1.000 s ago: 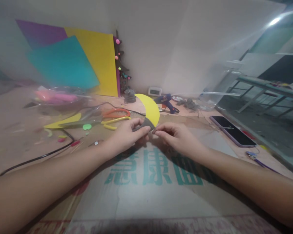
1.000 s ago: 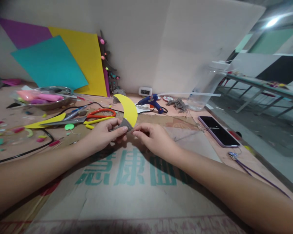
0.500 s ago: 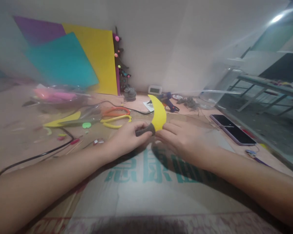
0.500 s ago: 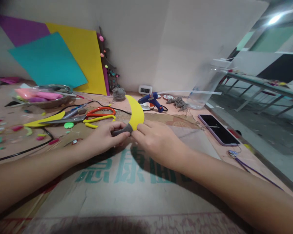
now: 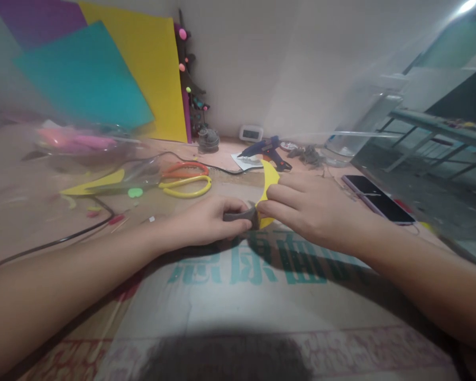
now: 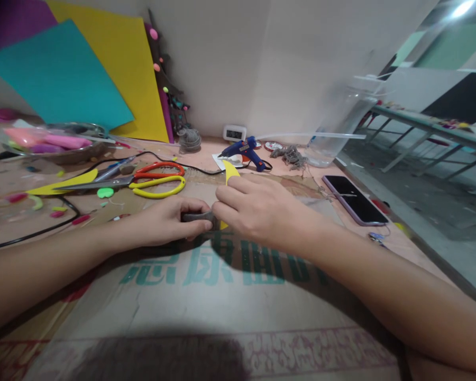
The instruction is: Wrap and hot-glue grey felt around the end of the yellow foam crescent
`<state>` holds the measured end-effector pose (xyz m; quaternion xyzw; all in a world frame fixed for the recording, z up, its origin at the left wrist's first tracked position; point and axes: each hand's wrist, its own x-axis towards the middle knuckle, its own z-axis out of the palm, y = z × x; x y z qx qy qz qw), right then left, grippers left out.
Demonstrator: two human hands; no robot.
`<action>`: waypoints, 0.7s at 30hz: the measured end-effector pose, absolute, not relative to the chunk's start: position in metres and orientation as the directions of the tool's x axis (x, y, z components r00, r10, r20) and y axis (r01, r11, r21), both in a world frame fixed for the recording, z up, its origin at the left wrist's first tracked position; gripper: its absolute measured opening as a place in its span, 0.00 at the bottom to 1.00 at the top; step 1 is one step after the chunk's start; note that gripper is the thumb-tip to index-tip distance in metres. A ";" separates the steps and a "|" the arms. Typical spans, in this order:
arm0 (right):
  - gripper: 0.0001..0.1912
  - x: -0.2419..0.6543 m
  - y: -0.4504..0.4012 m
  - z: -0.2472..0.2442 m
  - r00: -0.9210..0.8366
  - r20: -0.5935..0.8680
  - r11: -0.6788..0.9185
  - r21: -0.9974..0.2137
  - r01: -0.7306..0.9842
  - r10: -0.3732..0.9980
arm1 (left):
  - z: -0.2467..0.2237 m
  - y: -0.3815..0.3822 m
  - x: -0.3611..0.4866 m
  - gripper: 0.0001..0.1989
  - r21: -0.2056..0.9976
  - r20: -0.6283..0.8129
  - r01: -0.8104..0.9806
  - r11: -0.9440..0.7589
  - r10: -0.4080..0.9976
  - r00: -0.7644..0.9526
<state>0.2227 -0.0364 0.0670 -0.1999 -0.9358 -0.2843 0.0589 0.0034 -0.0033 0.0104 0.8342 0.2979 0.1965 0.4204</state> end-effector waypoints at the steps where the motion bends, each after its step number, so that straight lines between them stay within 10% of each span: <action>1: 0.16 0.224 -0.036 0.067 -0.914 0.222 0.761 0.506 0.405 0.339 | 0.010 -0.003 0.003 0.10 0.825 0.067 0.332 -0.457 0.663 0.746; 21: 0.16 0.224 -0.029 0.064 -0.911 0.295 0.779 0.482 0.402 0.288 | 0.011 -0.003 0.002 0.11 0.866 -0.033 0.358 -0.349 0.674 0.738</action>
